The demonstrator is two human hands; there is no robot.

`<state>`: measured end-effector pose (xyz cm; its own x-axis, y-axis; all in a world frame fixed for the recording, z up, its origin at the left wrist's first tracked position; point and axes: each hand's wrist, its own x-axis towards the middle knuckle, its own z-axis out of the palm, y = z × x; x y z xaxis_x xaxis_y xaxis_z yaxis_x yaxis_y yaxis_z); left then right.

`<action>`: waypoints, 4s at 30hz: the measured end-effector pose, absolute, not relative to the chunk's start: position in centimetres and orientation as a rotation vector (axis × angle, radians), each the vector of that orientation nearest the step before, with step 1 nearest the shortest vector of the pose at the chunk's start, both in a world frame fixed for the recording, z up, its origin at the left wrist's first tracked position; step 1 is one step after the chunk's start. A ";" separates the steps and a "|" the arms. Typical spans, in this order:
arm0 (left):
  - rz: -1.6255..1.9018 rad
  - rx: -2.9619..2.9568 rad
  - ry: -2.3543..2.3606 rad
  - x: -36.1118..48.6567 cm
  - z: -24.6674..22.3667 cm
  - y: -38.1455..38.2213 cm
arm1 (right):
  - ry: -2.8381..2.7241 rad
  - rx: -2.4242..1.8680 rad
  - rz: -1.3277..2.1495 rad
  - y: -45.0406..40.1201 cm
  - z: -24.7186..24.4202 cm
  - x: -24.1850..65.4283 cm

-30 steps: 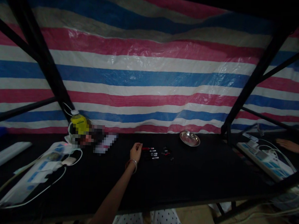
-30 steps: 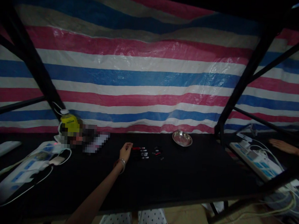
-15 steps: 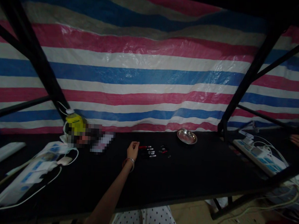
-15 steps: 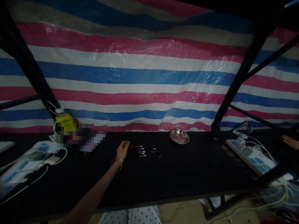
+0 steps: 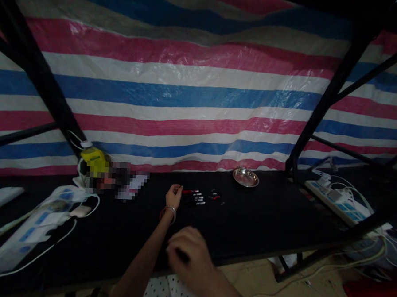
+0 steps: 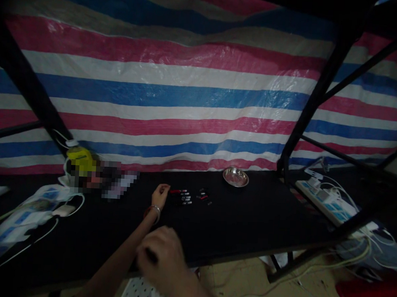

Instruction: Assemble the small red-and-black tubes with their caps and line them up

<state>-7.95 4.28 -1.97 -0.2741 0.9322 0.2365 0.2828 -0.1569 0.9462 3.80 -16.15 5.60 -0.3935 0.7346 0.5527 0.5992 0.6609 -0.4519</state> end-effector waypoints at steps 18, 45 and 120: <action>1.434 1.541 1.582 -7.8 -2.5 4.7 | -1.439 -1.709 0.218 -4.4 -3.9 14.8; 1.007 2.094 1.236 0.7 -1.7 -5.1 | -1.552 -1.352 0.372 -5.3 -3.8 14.7; 1.000 2.138 1.542 -5.1 0.3 -3.7 | -0.574 -1.094 0.778 -2.9 -3.1 8.7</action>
<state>-5.13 -3.72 0.35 0.1721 0.9203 0.3513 0.6957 -0.3660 0.6181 8.73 -2.86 -3.07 0.6103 0.7914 0.0358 -0.2673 0.2482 -0.9311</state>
